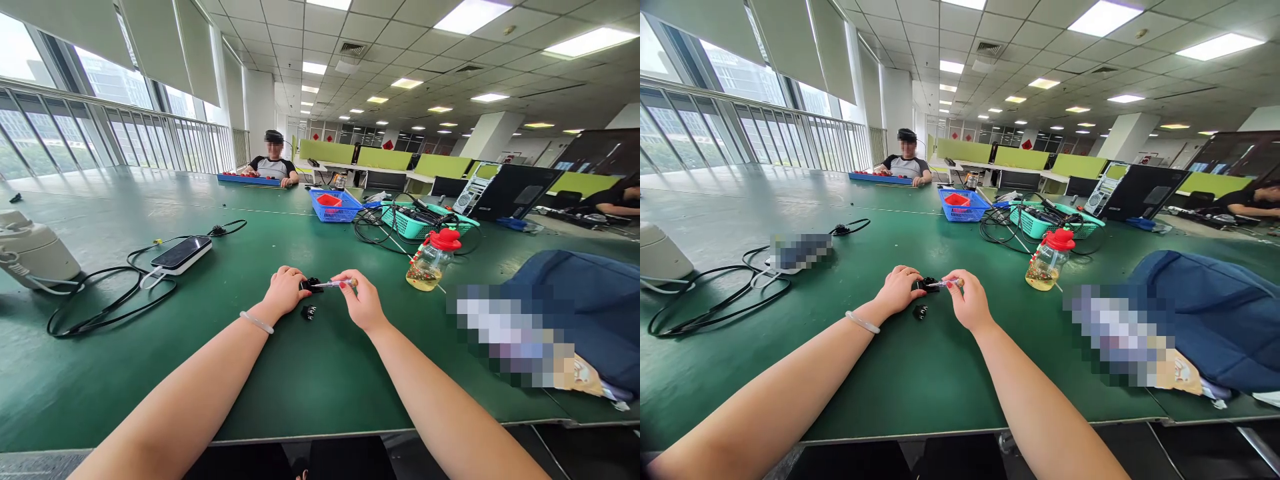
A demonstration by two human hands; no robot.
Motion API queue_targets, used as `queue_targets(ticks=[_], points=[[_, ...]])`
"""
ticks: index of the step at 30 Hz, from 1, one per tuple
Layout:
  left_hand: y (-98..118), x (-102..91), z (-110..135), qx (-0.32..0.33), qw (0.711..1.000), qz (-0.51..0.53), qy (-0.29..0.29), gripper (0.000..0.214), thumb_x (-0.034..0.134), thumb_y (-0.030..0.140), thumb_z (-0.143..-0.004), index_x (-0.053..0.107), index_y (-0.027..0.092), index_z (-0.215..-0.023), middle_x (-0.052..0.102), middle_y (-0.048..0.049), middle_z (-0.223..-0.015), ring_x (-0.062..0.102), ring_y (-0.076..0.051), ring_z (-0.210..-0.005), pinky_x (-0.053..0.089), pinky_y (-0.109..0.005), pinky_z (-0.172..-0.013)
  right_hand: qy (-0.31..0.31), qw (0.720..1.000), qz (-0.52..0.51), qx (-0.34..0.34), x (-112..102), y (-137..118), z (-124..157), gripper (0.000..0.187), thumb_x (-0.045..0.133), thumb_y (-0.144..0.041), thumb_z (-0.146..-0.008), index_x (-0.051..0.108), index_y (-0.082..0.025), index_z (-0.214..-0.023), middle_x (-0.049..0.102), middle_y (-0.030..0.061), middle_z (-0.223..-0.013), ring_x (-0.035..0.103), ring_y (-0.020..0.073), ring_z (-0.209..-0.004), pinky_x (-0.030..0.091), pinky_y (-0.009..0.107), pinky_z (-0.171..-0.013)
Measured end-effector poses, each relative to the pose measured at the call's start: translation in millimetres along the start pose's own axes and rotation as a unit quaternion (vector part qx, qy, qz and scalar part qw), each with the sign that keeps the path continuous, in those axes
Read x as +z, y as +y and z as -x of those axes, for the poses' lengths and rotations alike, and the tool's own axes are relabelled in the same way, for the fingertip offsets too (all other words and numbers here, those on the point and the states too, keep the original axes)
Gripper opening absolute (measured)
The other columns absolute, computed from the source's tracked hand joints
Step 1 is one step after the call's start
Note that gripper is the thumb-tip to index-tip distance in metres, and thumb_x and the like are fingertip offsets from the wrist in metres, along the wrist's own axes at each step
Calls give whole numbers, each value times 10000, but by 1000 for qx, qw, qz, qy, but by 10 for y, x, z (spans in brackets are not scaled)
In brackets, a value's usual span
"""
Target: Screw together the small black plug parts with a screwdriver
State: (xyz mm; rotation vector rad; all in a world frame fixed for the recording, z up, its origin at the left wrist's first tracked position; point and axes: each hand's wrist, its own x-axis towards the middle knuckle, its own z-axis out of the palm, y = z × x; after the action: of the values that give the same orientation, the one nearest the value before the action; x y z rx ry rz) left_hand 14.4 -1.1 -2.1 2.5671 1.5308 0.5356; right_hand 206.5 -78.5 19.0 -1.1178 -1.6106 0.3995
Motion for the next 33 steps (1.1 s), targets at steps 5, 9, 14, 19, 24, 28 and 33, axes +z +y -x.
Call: queue_targets(ticks=[5, 9, 14, 19, 24, 28, 33], points=[[7, -3, -1, 4, 1000, 1, 3, 301, 631, 407, -824, 662, 253, -1080, 605, -58, -1255, 407, -285, -1252, 379, -428, -1027, 32, 999, -25, 6, -30, 22, 6, 149, 525, -369, -883, 635, -269, -886, 695, 33, -912, 606, 233, -848, 439, 350, -836], [13, -3, 1, 0, 1000, 1, -1, 295, 625, 409, -829, 658, 253, -1077, 611, -54, -1246, 407, -279, -1252, 373, -425, -1031, 47, 999, 8, -7, -21, 40, -4, 139, 493, -319, -899, 622, -265, -908, 691, 38, -930, 606, 228, -862, 438, 345, -827], [20, 13, 5, 13, 1000, -11, 1, 300, 603, 378, -850, 625, 245, -1119, 615, -61, -1243, 405, -276, -1258, 366, -425, -1024, -21, 997, 72, 9, 28, 87, -37, 143, 487, -285, -888, 628, -259, -897, 681, 44, -948, 591, 228, -882, 440, 360, -822], [31, 12, 8, 28, 999, -31, 14, 286, 577, 309, -874, 585, 209, -1143, 627, -81, -1218, 405, -270, -1265, 362, -423, -1017, -70, 993, 83, 36, 35, 145, -47, 169, 476, -305, -893, 623, -267, -967, 668, 43, -1015, 587, 220, -934, 449, 374, -851], [39, -29, 41, 34, 996, -51, 65, 279, 522, 282, -901, 556, 192, -1164, 627, -97, -1198, 409, -277, -1256, 365, -432, -1009, -91, 991, 68, 67, 12, 188, -59, 170, 490, -303, -883, 625, -284, -985, 673, 28, -1059, 592, 230, -976, 444, 399, -873], [39, -65, 68, 22, 994, -54, 96, 281, 488, 250, -903, 549, 195, -1172, 620, -114, -1190, 413, -283, -1253, 362, -445, -1012, -64, 996, -8, 69, -12, 224, -67, 171, 505, -370, -896, 626, -275, -970, 690, 29, -1050, 612, 231, -958, 455, 400, -870], [21, -104, 68, -11, 993, -43, 107, 284, 448, 271, -918, 543, 196, -1175, 618, -115, -1188, 414, -281, -1257, 370, -439, -1007, 35, 985, -157, 66, -83, 298, -100, 251, 560, -476, -867, 629, -242, -926, 694, 55, -1016, 623, 211, -877, 478, 399, -868]])
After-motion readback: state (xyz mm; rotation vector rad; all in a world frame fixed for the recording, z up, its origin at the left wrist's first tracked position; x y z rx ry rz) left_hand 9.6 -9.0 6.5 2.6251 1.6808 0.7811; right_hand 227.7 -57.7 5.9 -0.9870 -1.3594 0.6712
